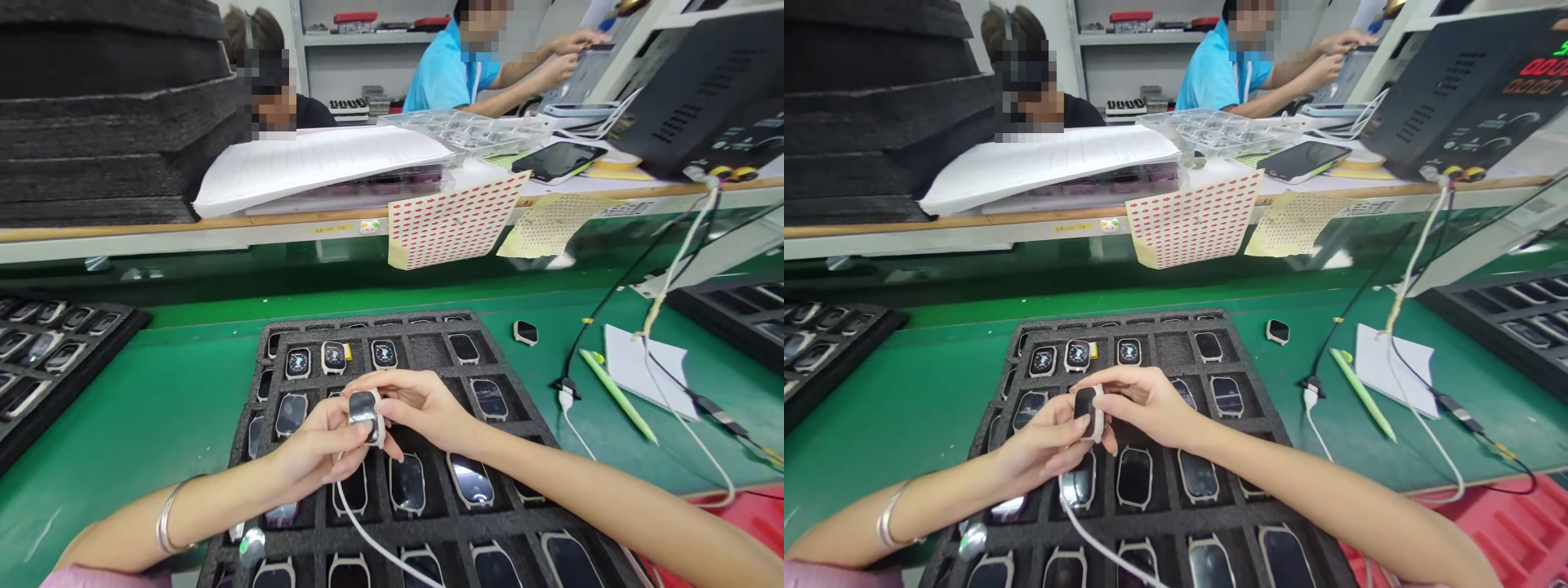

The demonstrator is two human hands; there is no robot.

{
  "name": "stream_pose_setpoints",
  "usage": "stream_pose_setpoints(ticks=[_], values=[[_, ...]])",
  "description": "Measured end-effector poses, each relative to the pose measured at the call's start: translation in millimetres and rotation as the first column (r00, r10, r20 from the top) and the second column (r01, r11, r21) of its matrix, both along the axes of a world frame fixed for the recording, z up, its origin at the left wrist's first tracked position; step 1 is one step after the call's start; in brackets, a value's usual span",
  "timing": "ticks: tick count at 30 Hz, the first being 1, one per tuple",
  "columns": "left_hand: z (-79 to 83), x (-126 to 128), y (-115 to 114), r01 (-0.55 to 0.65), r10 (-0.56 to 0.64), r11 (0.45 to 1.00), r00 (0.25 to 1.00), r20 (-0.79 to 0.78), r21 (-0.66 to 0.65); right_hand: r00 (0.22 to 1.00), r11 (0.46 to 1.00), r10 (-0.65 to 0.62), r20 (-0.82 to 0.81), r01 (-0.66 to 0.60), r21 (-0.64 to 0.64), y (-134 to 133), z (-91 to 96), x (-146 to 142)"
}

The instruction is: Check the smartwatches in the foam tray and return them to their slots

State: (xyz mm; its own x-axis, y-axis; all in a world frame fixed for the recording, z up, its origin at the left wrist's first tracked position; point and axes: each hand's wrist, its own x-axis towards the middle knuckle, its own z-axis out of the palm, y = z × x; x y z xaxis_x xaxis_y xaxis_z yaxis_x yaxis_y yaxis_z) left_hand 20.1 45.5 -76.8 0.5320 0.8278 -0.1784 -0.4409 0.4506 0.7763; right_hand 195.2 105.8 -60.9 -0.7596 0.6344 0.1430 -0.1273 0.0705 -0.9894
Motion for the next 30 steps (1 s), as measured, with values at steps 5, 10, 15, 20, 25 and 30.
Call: stream_pose_setpoints(ticks=[5, 10, 15, 20, 25, 30], values=[[-2.6, 1.2, -2.7, -0.139, 0.148, 0.988, 0.977, -0.151, 0.065, 0.993, 0.882, 0.010, 0.120, -0.065, 0.466, 14.4, 5.5, 8.7], [-6.2, 3.1, -5.1, -0.157, 0.198, 0.976, 0.924, -0.327, 0.148, 0.969, 0.731, -0.100, 0.227, -0.084, 0.677, 10.9, 2.6, 10.7], [-7.2, 5.2, -3.1, -0.129, 0.191, 0.976, 0.900, -0.392, 0.178, 0.946, 0.698, -0.157, 0.282, -0.096, 0.710, 5.0, 1.2, 10.1], [-7.6, 5.8, -2.0, -0.099, 0.164, 0.979, 0.904, -0.396, 0.179, 0.925, 0.692, -0.187, 0.331, -0.115, 0.713, 2.8, 0.1, 10.1], [-7.8, 6.6, -1.7, -0.092, 0.168, 0.975, 0.897, -0.408, 0.200, 0.920, 0.649, -0.207, 0.332, -0.124, 0.750, -1.6, 1.0, 10.5], [-7.2, 6.3, -1.1, -0.098, 0.155, 0.983, 0.901, -0.405, 0.158, 0.917, 0.619, -0.259, 0.302, -0.083, 0.781, -1.2, -2.9, 11.5]])
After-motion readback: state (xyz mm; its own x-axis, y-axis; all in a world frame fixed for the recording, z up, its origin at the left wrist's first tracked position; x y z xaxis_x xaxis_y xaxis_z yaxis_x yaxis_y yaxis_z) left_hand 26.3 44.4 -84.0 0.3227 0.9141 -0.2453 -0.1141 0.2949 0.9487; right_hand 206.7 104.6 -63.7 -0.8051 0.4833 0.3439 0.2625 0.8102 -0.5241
